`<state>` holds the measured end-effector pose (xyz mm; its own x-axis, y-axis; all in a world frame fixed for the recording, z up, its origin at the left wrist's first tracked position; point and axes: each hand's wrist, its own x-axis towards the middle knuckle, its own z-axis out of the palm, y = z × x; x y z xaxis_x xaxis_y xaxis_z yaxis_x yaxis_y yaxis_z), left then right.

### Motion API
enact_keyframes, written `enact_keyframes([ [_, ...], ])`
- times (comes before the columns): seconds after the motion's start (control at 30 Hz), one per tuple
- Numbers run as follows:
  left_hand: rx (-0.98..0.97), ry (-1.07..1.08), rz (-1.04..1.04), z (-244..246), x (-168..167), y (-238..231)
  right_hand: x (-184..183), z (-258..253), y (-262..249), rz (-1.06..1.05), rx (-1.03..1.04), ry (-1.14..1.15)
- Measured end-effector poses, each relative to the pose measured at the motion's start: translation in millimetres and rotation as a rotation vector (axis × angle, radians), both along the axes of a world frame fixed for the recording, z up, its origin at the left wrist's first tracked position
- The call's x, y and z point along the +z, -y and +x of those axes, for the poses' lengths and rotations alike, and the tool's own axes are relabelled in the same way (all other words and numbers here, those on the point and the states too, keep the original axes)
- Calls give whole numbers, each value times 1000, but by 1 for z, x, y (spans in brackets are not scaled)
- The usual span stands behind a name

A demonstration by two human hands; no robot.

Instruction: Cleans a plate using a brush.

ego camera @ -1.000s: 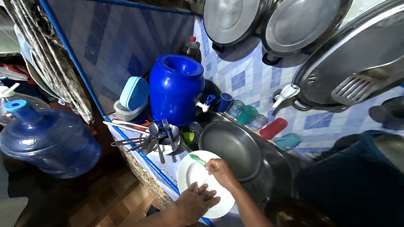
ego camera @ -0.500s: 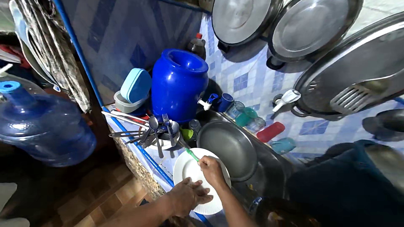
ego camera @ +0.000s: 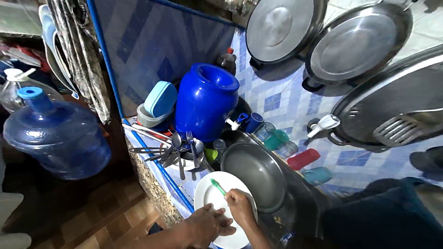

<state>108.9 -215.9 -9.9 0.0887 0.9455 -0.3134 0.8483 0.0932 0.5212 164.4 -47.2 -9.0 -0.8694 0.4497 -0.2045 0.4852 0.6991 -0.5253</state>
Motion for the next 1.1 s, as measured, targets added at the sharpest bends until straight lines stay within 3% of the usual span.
enact_keyframes([
  [0.33,-63,-26,10,-8,-5,4,5,0,4,66,-6,22],
  [0.5,-141,-69,33,-28,-4,9,8,-16,-8,-2,-64,-12],
  [0.73,105,-15,-119,-22,36,19,23,6,-18,-111,-158,-184],
  [0.83,153,102,-117,11,26,1,16,-4,-9,-59,-81,-115],
  [0.93,218,71,-38,32,1,-19,1,-3,2,-21,-48,-3],
  [1.1,165,70,4,26,-5,-16,7,-6,-1,5,0,56],
])
